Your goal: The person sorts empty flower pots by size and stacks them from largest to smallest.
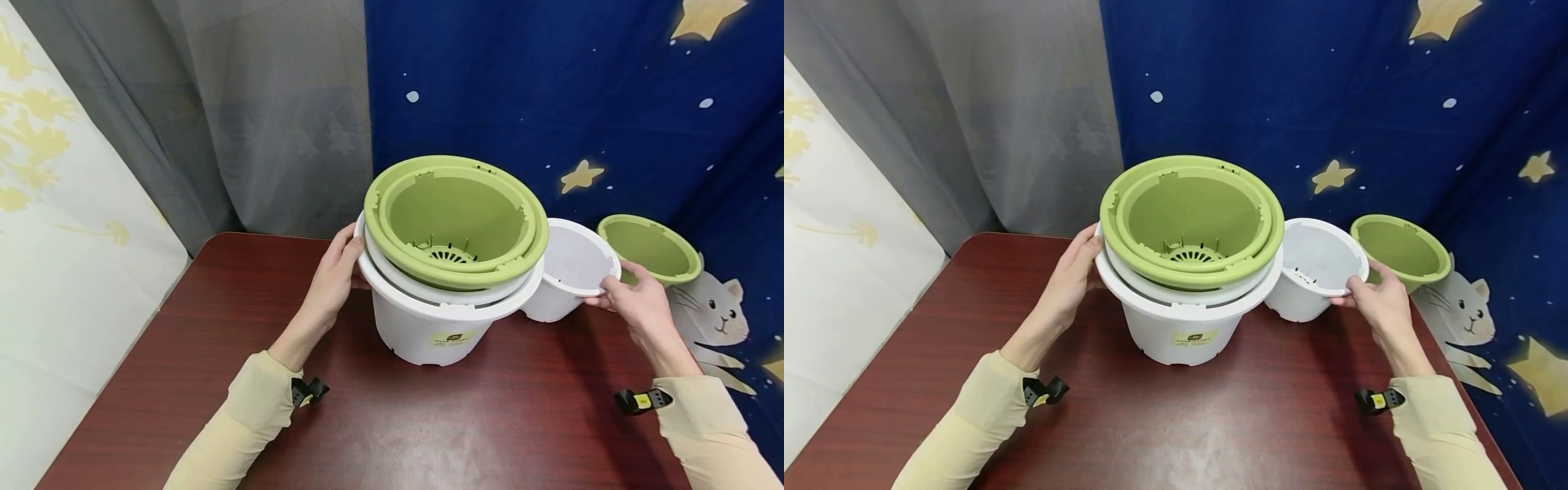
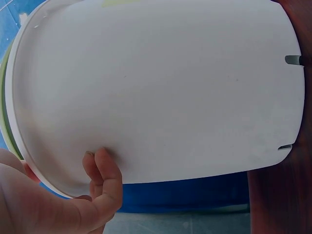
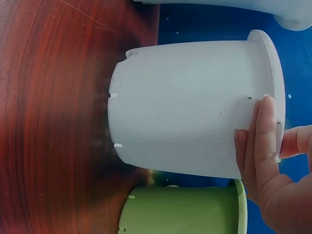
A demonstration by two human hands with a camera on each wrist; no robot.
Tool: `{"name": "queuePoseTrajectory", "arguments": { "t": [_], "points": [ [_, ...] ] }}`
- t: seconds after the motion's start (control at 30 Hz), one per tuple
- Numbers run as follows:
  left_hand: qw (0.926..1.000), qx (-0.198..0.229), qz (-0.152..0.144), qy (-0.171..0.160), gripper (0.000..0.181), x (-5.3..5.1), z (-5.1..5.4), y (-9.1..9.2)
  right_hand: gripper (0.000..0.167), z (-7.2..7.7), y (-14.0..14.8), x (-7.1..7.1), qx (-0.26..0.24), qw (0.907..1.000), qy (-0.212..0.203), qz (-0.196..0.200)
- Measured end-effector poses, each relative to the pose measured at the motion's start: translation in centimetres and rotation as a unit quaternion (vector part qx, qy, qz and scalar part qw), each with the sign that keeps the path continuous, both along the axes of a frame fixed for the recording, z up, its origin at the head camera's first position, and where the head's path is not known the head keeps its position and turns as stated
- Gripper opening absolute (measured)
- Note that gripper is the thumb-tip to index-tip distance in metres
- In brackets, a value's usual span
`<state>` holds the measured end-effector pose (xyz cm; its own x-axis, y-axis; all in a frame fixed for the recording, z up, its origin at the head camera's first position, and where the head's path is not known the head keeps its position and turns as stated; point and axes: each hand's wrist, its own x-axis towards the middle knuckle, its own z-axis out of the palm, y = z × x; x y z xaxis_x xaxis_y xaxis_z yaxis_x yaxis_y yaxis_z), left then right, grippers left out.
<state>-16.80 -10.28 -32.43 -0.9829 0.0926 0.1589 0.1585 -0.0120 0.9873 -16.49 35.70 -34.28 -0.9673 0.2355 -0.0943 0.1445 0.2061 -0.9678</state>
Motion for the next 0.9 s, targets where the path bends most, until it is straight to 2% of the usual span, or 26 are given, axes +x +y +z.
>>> {"name": "queuePoseTrajectory", "arguments": {
  "t": [0.37,0.7,0.9],
  "points": [
    [1.0000,-0.005,0.002,0.001,0.043,0.0,0.0,0.1,0.074,1.1,0.8,0.3,-0.044,0.9989,0.015,-0.008],
    [1.0000,-0.003,0.002,0.000,0.044,0.0,0.1,0.2,0.074,2.9,1.5,0.8,-0.037,0.9991,0.009,-0.018],
    [1.0000,-0.003,0.002,-0.003,0.043,-0.1,-0.1,0.1,0.073,3.5,1.7,1.0,-0.044,0.9987,0.016,-0.018]
  ]
}}
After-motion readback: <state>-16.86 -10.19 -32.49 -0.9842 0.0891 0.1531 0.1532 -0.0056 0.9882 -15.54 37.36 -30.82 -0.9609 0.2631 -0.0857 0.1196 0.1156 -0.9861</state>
